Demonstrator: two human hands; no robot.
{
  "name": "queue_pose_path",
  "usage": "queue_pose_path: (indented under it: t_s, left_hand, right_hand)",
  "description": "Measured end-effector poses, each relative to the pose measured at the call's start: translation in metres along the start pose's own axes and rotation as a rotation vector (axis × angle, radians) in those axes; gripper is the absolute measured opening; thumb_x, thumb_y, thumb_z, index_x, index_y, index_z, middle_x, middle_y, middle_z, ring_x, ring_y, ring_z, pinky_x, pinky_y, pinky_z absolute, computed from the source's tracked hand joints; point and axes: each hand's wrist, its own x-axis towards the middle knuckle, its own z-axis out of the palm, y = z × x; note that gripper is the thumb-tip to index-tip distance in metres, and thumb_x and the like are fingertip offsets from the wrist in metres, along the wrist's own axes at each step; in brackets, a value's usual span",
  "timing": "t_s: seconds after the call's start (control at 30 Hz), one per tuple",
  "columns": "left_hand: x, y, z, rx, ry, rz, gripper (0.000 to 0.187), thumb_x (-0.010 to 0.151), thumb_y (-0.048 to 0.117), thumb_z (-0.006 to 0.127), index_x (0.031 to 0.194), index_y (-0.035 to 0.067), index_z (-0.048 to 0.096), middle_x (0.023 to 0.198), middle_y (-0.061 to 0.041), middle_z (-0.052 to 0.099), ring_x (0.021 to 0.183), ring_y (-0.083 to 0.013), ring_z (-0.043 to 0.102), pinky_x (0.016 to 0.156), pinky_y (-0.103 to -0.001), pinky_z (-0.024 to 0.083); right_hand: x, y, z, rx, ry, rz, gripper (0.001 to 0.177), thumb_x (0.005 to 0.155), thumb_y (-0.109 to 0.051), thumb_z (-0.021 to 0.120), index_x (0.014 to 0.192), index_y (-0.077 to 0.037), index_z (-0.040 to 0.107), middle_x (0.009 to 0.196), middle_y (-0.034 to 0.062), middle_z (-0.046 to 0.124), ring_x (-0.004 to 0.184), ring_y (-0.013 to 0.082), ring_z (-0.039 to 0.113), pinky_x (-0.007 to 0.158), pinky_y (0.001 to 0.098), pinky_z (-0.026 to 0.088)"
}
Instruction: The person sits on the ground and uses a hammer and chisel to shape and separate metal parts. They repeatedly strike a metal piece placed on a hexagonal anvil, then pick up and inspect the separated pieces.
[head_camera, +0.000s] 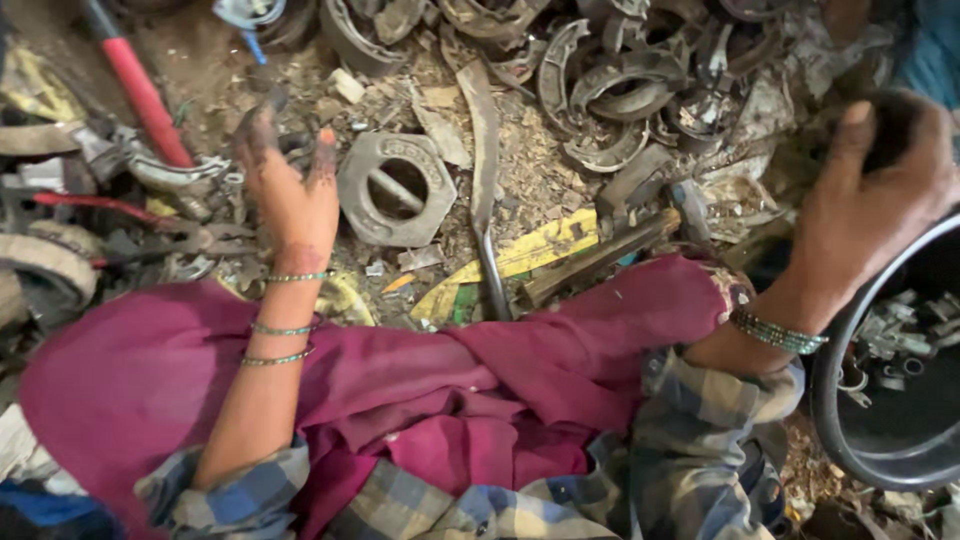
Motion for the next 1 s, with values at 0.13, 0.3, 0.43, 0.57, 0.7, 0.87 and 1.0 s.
queue_pose_path:
  t_s: [0.13,0.3,0.43,0.57,0.7,0.87,1.0]
  left_hand:
    - [-0.001,0.005,0.003,-0.085,-0.059,-0.048,0.055,0.098,0.005,0.080,0.146,0.002,0.054,0.145,-0.022,0.051,0.136,-0.0378,0.052,0.116,-0.042,0.044]
    - [-0.004,0.004,0.005,-0.084,-0.108,-0.081,0.052,0.100,0.006,0.079,0.146,0.004,0.055,0.145,-0.021,0.051,0.135,-0.0355,0.054,0.115,-0.041,0.046]
    - [-0.007,-0.001,0.008,-0.002,-0.126,-0.021,0.051,0.103,0.007,0.083,0.146,0.003,0.057,0.143,-0.021,0.054,0.136,-0.0379,0.052,0.118,-0.044,0.041]
    - [-0.007,-0.005,0.010,-0.012,-0.107,0.011,0.051,0.099,0.004,0.083,0.144,0.005,0.059,0.143,-0.021,0.053,0.136,-0.0379,0.053,0.118,-0.044,0.042]
    - [-0.008,-0.003,0.013,-0.133,-0.121,-0.027,0.050,0.098,0.004,0.081,0.143,0.007,0.059,0.146,-0.021,0.049,0.137,-0.0364,0.054,0.116,-0.041,0.050]
    - [-0.009,0.006,0.019,-0.032,-0.099,0.044,0.049,0.095,0.004,0.084,0.139,0.009,0.063,0.147,-0.022,0.047,0.138,-0.0388,0.053,0.117,-0.044,0.046]
    - [-0.011,0.008,0.021,-0.047,-0.124,0.059,0.048,0.094,0.003,0.083,0.137,0.008,0.063,0.149,-0.022,0.046,0.138,-0.0397,0.053,0.117,-0.044,0.046]
  right_hand:
    - [-0.005,0.050,0.043,-0.056,-0.169,0.112,0.011,0.100,-0.002,0.074,0.111,-0.001,0.077,0.104,0.0135,0.078,0.086,0.0226,0.076,0.078,0.0345,0.061]
    - [-0.023,0.058,0.098,-0.017,-0.428,0.272,0.017,0.095,-0.011,0.077,0.110,-0.003,0.078,0.096,0.0164,0.077,0.079,0.0260,0.075,0.070,0.0398,0.058]
    - [-0.029,0.044,0.113,-0.043,-0.495,0.115,0.023,0.097,-0.020,0.081,0.105,0.001,0.074,0.093,0.0240,0.073,0.085,0.0414,0.070,0.075,0.0491,0.054]
    - [-0.035,0.027,0.127,-0.047,-0.543,0.108,0.032,0.100,-0.025,0.082,0.107,0.003,0.068,0.095,0.0255,0.071,0.088,0.0457,0.067,0.075,0.0522,0.051]
    - [-0.044,0.021,0.144,-0.030,-0.615,0.166,0.039,0.102,-0.024,0.077,0.128,0.001,0.063,0.117,0.0259,0.070,0.109,0.0433,0.066,0.094,0.0507,0.052]
    - [-0.051,0.028,0.171,-0.064,-0.242,0.066,0.069,0.109,-0.021,0.071,0.157,0.006,0.029,0.157,0.0389,0.036,0.146,0.0524,0.035,0.118,0.0546,0.036]
    - [-0.050,0.041,0.187,0.125,-0.220,0.194,0.076,0.110,-0.022,0.070,0.165,0.001,0.023,0.163,0.0325,0.034,0.150,0.0420,0.041,0.129,0.0488,0.039]
